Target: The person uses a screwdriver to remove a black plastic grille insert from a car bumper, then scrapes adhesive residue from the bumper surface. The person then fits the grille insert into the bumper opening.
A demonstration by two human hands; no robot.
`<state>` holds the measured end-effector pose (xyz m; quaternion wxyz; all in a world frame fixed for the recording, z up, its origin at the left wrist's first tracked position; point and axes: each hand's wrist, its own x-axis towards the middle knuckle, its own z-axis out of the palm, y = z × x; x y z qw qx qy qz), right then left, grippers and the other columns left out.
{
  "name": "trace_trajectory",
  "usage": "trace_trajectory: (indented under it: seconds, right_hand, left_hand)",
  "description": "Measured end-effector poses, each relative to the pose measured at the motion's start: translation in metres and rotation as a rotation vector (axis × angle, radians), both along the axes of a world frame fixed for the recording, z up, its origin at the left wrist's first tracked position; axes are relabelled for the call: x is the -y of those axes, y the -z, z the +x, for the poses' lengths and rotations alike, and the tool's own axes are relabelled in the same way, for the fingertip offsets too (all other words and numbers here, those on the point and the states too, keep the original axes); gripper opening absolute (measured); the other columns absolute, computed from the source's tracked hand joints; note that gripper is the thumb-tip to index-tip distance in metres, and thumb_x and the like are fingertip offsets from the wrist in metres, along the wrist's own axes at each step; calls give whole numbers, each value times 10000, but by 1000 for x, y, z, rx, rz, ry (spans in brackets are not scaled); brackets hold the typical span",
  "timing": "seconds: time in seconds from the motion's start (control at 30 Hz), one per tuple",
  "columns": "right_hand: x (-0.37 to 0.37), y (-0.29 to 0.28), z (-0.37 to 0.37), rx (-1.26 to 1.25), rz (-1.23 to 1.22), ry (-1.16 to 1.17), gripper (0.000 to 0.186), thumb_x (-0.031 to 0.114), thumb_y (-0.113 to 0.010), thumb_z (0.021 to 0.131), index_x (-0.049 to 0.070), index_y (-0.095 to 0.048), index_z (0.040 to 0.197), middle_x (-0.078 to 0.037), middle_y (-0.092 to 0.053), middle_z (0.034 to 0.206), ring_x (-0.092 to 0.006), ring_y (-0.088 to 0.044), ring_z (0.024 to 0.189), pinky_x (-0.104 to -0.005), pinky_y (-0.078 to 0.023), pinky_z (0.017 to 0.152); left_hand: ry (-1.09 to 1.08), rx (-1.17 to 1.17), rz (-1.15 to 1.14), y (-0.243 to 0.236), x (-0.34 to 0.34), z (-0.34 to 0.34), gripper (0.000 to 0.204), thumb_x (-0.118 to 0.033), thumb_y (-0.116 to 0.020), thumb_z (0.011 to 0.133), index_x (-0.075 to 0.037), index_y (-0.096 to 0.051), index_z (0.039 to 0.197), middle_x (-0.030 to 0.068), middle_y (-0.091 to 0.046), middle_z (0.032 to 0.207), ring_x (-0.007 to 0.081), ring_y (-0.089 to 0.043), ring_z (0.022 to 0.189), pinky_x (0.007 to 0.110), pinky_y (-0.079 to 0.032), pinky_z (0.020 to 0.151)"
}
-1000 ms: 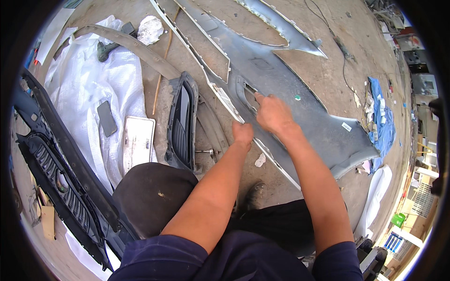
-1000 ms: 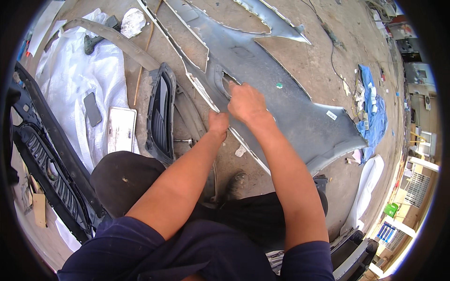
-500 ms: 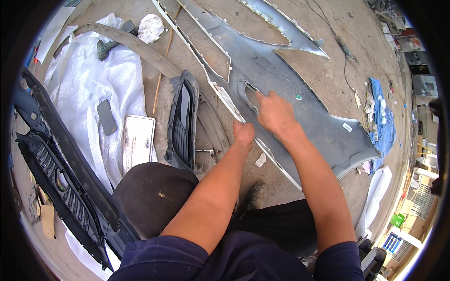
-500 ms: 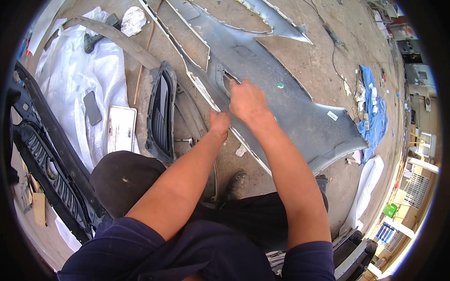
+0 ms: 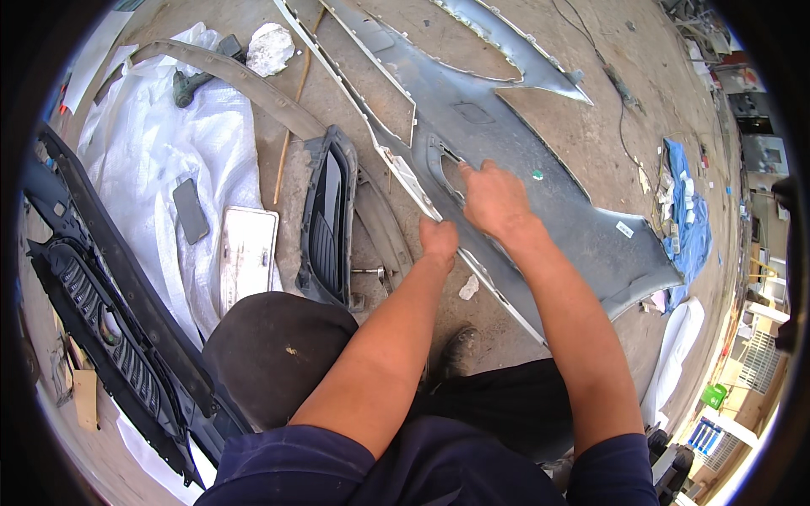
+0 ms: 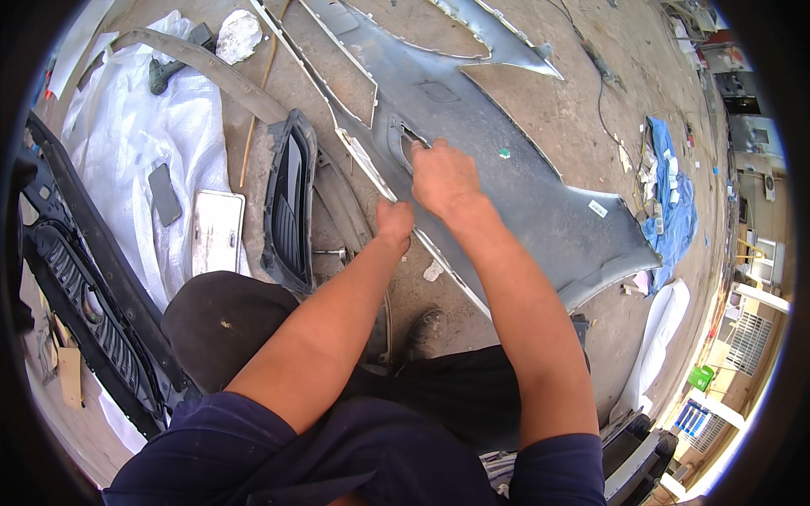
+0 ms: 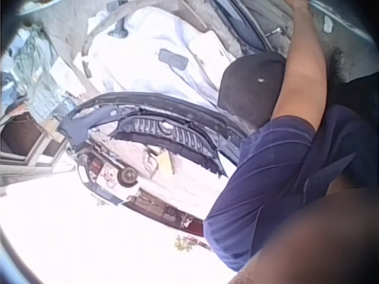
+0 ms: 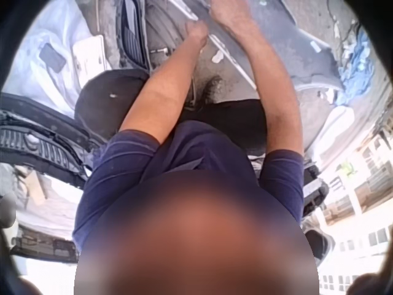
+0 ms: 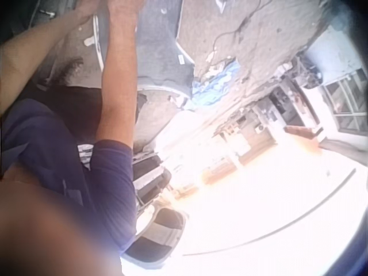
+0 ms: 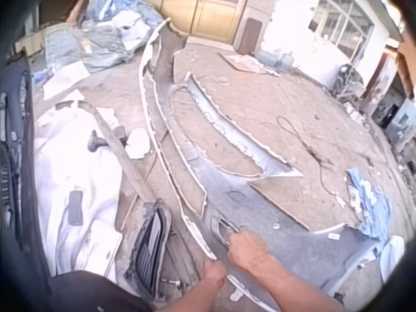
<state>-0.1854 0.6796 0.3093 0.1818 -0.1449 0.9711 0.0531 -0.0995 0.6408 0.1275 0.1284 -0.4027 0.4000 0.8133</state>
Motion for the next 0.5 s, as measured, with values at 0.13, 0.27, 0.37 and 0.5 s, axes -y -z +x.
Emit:
trace_trajectory:
  seconds: [0.13,0.27,0.37,0.5]
  right_hand:
    - [2,3,1,-39,-17,7,557,55,-656,926,71,-698,1481,-297,-711,1207,-482,-762,1052,-559,-627,912]
    - [4,2,-2,-3,20,11,545,59,-647,944,70,-690,1487,-299,-710,1218,-484,-762,1058,-559,-629,911]
    - [8,2,-3,19,43,0,535,63,-641,956,69,-688,1489,-298,-709,1224,-482,-764,1061,-558,-631,907]
    - [3,5,-2,15,61,9,526,68,-642,962,70,-689,1486,-296,-708,1230,-476,-764,1069,-556,-632,910]
  left_hand:
    - [10,15,-12,2,-1,0,370,113,-557,926,12,-595,1280,133,-713,1198,223,-683,1044,395,-581,894]
    - [-9,-9,-37,5,-2,0,344,106,-561,920,25,-603,1251,143,-718,1177,227,-687,1041,396,-580,895]
    - [0,-1,-58,12,-1,0,333,107,-555,915,31,-609,1234,144,-721,1163,229,-689,1036,398,-581,894]
    - [-2,-9,-24,10,-5,1,326,103,-548,916,33,-613,1228,146,-720,1167,229,-688,1038,398,-580,895]
